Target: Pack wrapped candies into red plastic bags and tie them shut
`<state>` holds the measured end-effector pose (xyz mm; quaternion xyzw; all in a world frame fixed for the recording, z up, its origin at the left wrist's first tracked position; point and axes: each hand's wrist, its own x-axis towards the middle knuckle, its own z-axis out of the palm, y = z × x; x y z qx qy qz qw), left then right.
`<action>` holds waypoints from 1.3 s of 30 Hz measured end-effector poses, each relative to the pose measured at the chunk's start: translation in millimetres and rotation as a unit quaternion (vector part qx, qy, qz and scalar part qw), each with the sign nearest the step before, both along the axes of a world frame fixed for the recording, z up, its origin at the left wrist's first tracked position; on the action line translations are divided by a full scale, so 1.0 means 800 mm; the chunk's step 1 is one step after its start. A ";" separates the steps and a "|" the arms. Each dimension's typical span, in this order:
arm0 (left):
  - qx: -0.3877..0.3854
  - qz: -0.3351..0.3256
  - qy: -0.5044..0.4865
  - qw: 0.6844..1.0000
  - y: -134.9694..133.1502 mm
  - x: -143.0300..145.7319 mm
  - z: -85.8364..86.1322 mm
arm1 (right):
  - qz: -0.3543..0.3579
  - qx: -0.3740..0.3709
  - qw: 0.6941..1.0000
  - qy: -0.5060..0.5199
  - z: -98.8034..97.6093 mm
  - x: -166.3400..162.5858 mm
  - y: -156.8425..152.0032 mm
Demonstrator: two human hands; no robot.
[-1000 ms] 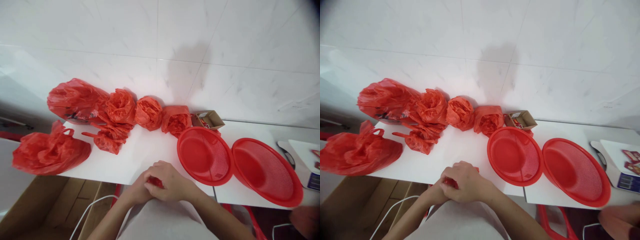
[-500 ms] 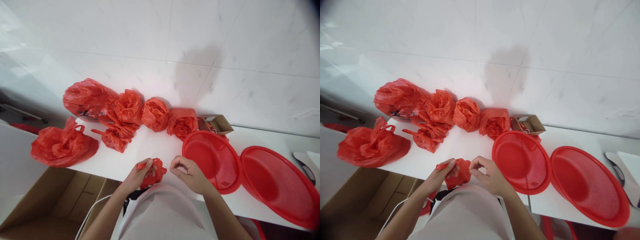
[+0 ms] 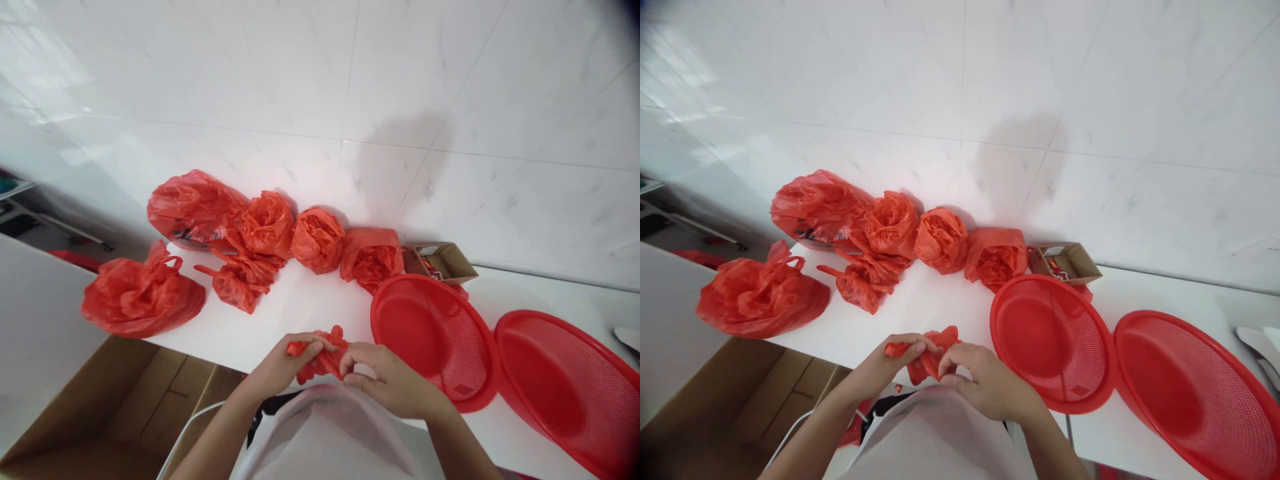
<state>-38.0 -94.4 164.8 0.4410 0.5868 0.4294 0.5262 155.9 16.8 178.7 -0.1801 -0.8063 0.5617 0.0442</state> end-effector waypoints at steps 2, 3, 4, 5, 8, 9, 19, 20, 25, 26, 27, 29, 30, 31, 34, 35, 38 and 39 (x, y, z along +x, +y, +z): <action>0.010 -0.016 0.033 0.999 -0.001 0.005 -0.002 | -0.017 0.012 0.999 0.024 0.001 -0.006 -0.001; 0.015 -0.027 0.049 0.998 -0.001 0.008 -0.003 | -0.041 0.020 0.998 0.045 -0.002 -0.012 -0.001; 0.020 -0.042 0.063 0.997 0.000 0.011 -0.004 | -0.067 0.028 0.995 0.062 -0.006 -0.020 -0.001; 0.026 -0.056 0.076 0.995 0.001 0.013 -0.004 | -0.087 0.035 0.993 0.072 -0.012 -0.028 -0.002; 0.043 -0.066 0.138 0.987 0.006 0.014 -0.003 | -0.113 0.038 0.991 0.052 -0.033 -0.048 -0.003; 0.048 -0.055 0.167 0.983 0.008 0.012 -0.003 | -0.123 0.025 0.991 0.040 -0.040 -0.052 -0.004; 0.206 0.089 0.325 0.919 0.012 0.011 -0.040 | -0.080 -0.283 0.952 0.088 -0.052 -0.053 -0.003; 0.212 0.089 0.323 0.918 0.014 0.010 -0.042 | -0.077 -0.293 0.949 0.082 -0.051 -0.052 -0.001; 0.233 0.026 0.301 0.924 0.023 0.003 -0.040 | -0.110 -0.143 0.983 0.044 -0.041 -0.043 0.007; 0.234 0.007 0.305 0.923 0.024 0.001 -0.038 | -0.118 -0.090 0.988 0.037 -0.037 -0.042 0.008; 0.234 -0.007 0.313 0.920 0.025 -0.003 -0.036 | -0.126 -0.035 0.991 0.031 -0.034 -0.040 0.008; 0.228 -0.025 0.333 0.915 0.022 -0.014 -0.033 | -0.132 0.072 0.988 0.029 -0.029 -0.033 0.011; 0.224 -0.029 0.341 0.912 0.019 -0.022 -0.033 | -0.128 0.122 0.984 0.032 -0.029 -0.028 0.013; 0.221 -0.029 0.348 0.911 0.014 -0.032 -0.034 | -0.125 0.170 0.977 0.036 -0.030 -0.020 0.018; 0.204 -0.008 0.373 0.905 -0.009 -0.067 -0.046 | -0.130 0.286 0.949 0.022 -0.046 0.009 0.038; 0.191 0.002 0.381 0.905 -0.018 -0.078 -0.052 | -0.131 0.310 0.942 0.008 -0.054 0.019 0.045; 0.129 0.008 0.368 0.921 -0.039 -0.095 -0.071 | -0.121 0.330 0.936 -0.032 -0.081 0.034 0.059; 0.100 0.012 0.357 0.929 -0.044 -0.096 -0.077 | -0.128 0.321 0.938 -0.039 -0.090 0.032 0.059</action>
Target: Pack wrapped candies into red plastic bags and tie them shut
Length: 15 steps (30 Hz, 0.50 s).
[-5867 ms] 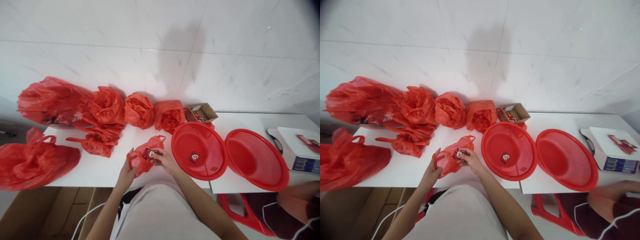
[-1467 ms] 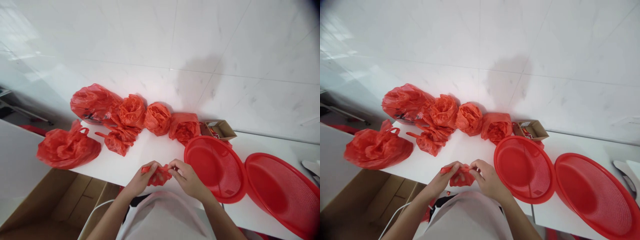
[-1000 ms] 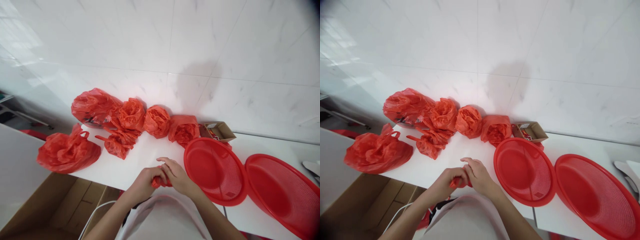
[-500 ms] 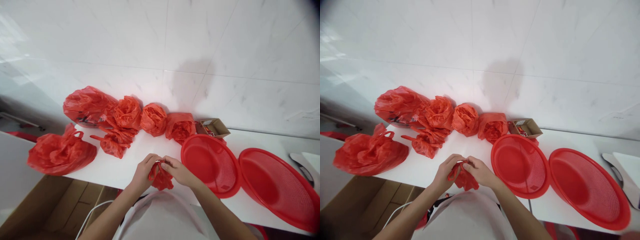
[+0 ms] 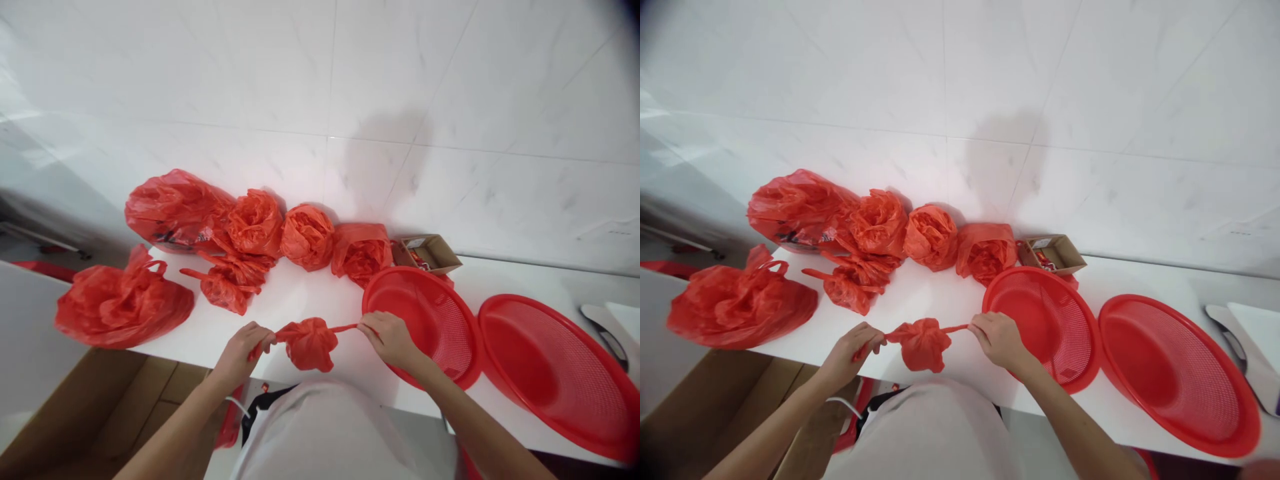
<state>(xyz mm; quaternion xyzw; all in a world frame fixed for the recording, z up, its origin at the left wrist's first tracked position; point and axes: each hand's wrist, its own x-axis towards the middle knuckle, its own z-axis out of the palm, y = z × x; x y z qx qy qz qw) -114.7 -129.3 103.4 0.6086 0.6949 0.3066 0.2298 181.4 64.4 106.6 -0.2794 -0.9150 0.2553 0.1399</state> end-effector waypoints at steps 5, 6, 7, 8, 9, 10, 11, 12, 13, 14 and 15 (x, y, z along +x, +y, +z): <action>-0.093 0.032 -0.049 0.994 -0.003 0.017 -0.034 | -0.100 -0.096 0.990 0.024 -0.054 -0.041 -0.014; -0.101 0.030 -0.056 0.993 -0.001 0.021 -0.044 | -0.114 -0.114 0.987 0.024 -0.066 -0.050 -0.018; -0.105 0.030 -0.064 0.992 0.001 0.026 -0.055 | -0.124 -0.129 0.984 0.022 -0.080 -0.056 -0.022; -0.107 0.030 -0.075 0.991 0.005 0.031 -0.068 | -0.132 -0.141 0.981 0.015 -0.093 -0.062 -0.025; -0.105 0.027 -0.086 0.990 0.009 0.036 -0.080 | -0.136 -0.150 0.979 0.006 -0.105 -0.066 -0.028; -0.098 0.020 -0.093 0.991 0.015 0.041 -0.093 | -0.136 -0.156 0.978 -0.005 -0.117 -0.068 -0.032; -0.089 0.012 -0.089 0.992 0.021 0.046 -0.106 | -0.133 -0.156 0.979 -0.017 -0.127 -0.070 -0.034; -0.084 0.001 -0.071 0.994 0.028 0.051 -0.118 | -0.126 -0.153 0.980 -0.031 -0.137 -0.072 -0.037; -0.084 -0.009 -0.044 0.996 0.035 0.055 -0.129 | -0.119 -0.148 0.980 -0.050 -0.146 -0.074 -0.039; -0.089 -0.019 -0.013 0.996 0.042 0.058 -0.139 | -0.115 -0.144 0.980 -0.072 -0.154 -0.076 -0.040; -0.097 -0.026 0.014 0.995 0.048 0.060 -0.148 | -0.114 -0.142 0.979 -0.094 -0.161 -0.078 -0.041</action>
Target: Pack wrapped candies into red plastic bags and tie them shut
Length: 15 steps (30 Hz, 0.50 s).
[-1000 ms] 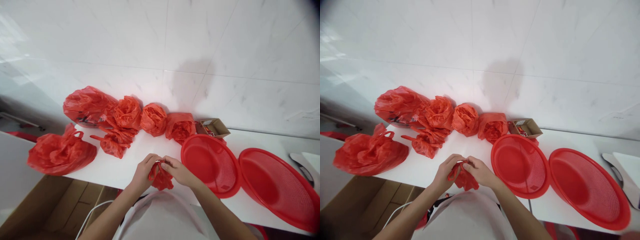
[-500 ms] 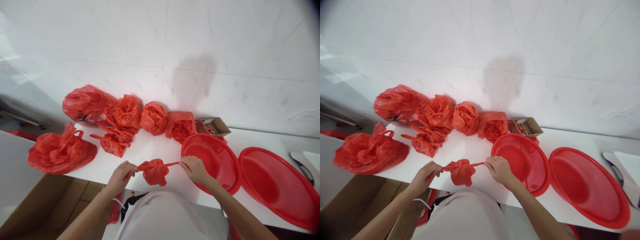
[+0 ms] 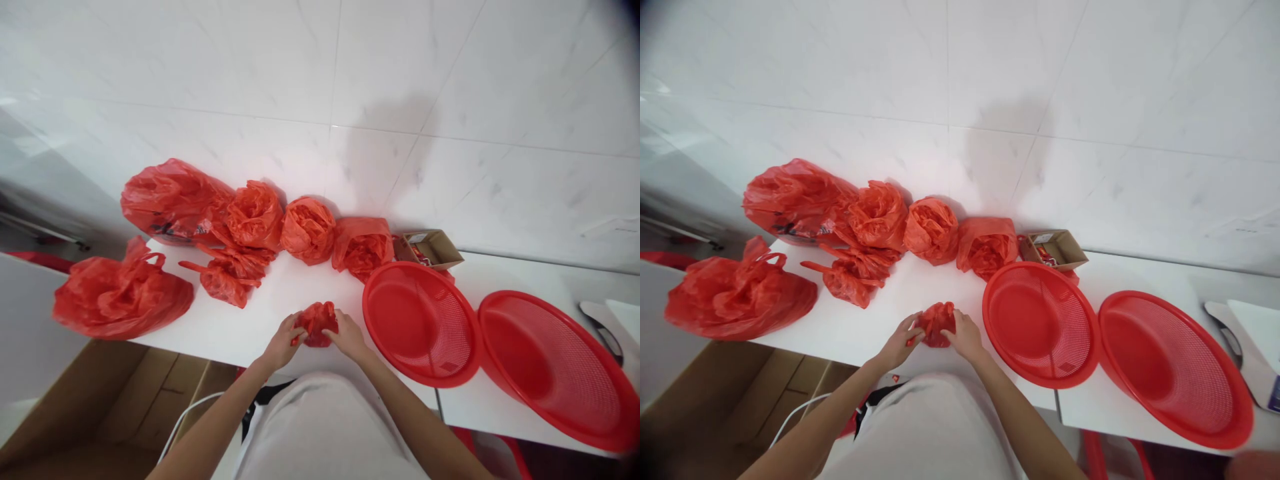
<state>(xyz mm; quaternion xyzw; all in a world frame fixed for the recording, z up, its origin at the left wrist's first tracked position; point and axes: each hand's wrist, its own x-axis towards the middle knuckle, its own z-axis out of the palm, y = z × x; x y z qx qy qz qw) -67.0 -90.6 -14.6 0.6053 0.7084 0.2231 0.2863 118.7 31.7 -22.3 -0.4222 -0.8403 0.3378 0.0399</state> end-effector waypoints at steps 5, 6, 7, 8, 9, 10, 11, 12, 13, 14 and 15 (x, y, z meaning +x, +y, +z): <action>-0.050 -0.011 0.049 0.997 0.014 -0.014 -0.024 | -0.036 -0.027 0.996 -0.071 -0.034 -0.002 0.003; -0.062 -0.008 0.059 0.996 0.012 -0.019 -0.027 | -0.044 -0.034 0.995 -0.079 -0.040 -0.001 0.004; -0.075 -0.005 0.070 0.995 0.010 -0.025 -0.030 | -0.049 -0.043 0.994 -0.088 -0.045 0.001 0.005; -0.089 -0.001 0.080 0.993 0.008 -0.029 -0.034 | -0.053 -0.051 0.993 -0.096 -0.051 0.002 0.005; -0.104 0.001 0.091 0.990 0.005 -0.033 -0.038 | -0.055 -0.058 0.991 -0.103 -0.055 0.003 0.005; -0.119 0.004 0.101 0.988 0.003 -0.035 -0.042 | -0.057 -0.063 0.990 -0.110 -0.060 0.004 0.005; -0.134 0.008 0.112 0.985 0.002 -0.035 -0.046 | -0.059 -0.068 0.989 -0.115 -0.063 0.004 0.005; -0.148 0.011 0.123 0.981 0.002 -0.035 -0.050 | -0.062 -0.072 0.988 -0.121 -0.066 0.004 0.005; -0.160 0.012 0.134 0.978 0.003 -0.034 -0.054 | -0.063 -0.076 0.987 -0.125 -0.068 0.004 0.006; -0.170 0.012 0.144 0.975 0.005 -0.033 -0.057 | -0.064 -0.082 0.986 -0.129 -0.070 0.005 0.007; -0.180 0.010 0.154 0.971 0.008 -0.032 -0.059 | -0.063 -0.088 0.985 -0.132 -0.072 0.006 0.008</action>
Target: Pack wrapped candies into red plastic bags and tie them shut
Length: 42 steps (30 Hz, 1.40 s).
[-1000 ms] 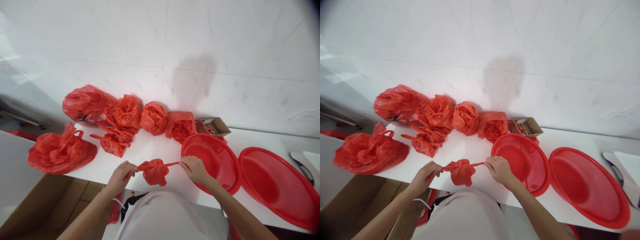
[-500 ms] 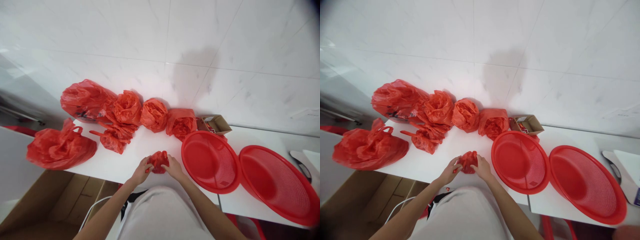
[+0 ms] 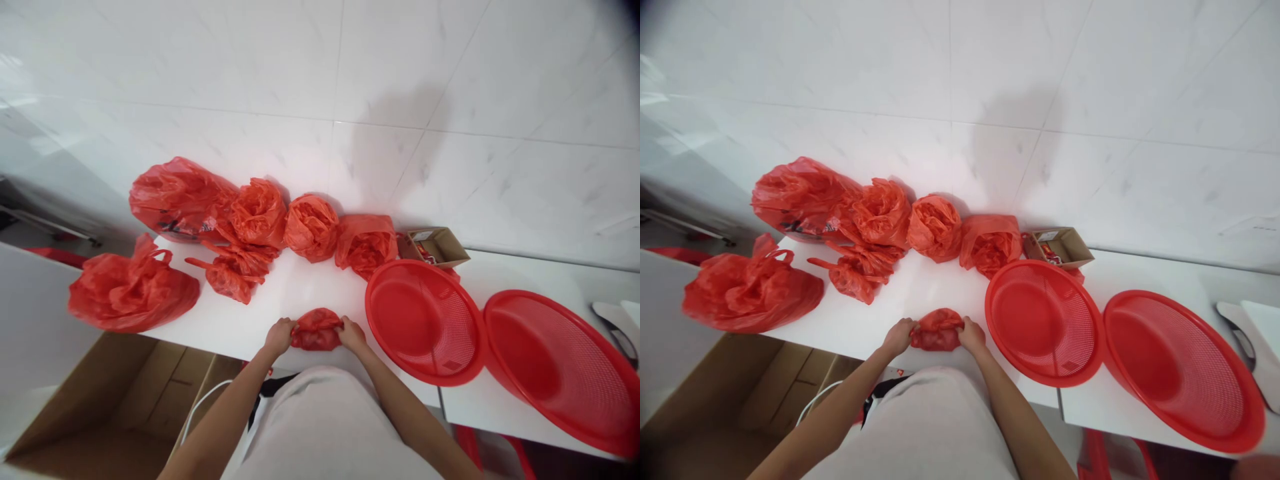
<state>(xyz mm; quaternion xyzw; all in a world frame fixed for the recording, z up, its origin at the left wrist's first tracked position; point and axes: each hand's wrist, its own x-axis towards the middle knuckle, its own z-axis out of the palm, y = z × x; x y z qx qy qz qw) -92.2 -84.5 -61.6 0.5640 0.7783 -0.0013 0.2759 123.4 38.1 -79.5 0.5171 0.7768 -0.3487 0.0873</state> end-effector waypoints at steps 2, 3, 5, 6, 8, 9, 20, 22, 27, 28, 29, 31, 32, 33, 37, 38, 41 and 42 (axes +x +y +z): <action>-0.020 -0.008 0.014 1.000 0.006 0.001 -0.002 | 0.005 -0.016 1.000 -0.003 -0.001 0.004 0.002; -0.029 -0.011 0.019 0.999 0.008 0.001 -0.002 | 0.009 -0.023 1.000 -0.004 -0.001 0.006 0.002; -0.048 -0.016 0.025 0.998 0.012 0.000 -0.002 | 0.020 -0.037 0.999 -0.007 0.000 0.010 0.003; -0.056 -0.017 0.026 0.998 0.013 -0.001 -0.002 | 0.025 -0.041 0.999 -0.008 0.001 0.011 0.002; -0.070 -0.018 0.025 0.997 0.014 -0.003 -0.002 | 0.035 -0.046 0.998 -0.010 0.003 0.013 0.002; -0.076 -0.017 0.024 0.997 0.014 -0.004 -0.002 | 0.040 -0.047 0.998 -0.010 0.005 0.014 0.002; -0.115 0.009 -0.040 0.993 0.017 -0.033 -0.007 | 0.082 -0.028 0.996 -0.010 0.010 0.022 -0.015; -0.114 0.011 -0.057 0.992 0.016 -0.036 -0.006 | 0.083 -0.030 0.996 -0.004 0.009 0.029 -0.019; -0.109 0.027 -0.078 0.991 0.014 -0.035 -0.008 | 0.081 -0.043 0.995 0.024 0.004 0.052 -0.033; -0.109 0.031 -0.080 0.990 0.014 -0.035 -0.008 | 0.080 -0.046 0.995 0.030 0.003 0.056 -0.035; -0.107 0.036 -0.081 0.990 0.015 -0.035 -0.008 | 0.078 -0.048 0.995 0.035 0.002 0.059 -0.038; -0.102 0.047 -0.080 0.990 0.017 -0.037 -0.006 | 0.069 -0.051 0.995 0.043 -0.001 0.065 -0.041; -0.099 0.053 -0.078 0.991 0.018 -0.039 -0.003 | 0.062 -0.051 0.996 0.046 -0.002 0.067 -0.041; -0.094 0.061 -0.072 0.991 0.021 -0.039 0.001 | 0.054 -0.052 0.996 0.047 -0.004 0.069 -0.040; -0.036 0.082 -0.024 0.996 0.036 -0.022 0.025 | 0.023 -0.080 0.996 0.045 -0.013 0.075 -0.029; -0.011 0.073 -0.017 0.997 0.039 -0.010 0.030 | 0.018 -0.094 0.994 0.046 -0.015 0.075 -0.026; 0.042 0.004 -0.028 0.999 0.046 0.039 0.038 | 0.007 -0.128 0.990 0.058 -0.019 0.073 -0.020; 0.043 -0.021 -0.038 0.998 0.046 0.055 0.038 | 0.003 -0.133 0.989 0.065 -0.019 0.072 -0.020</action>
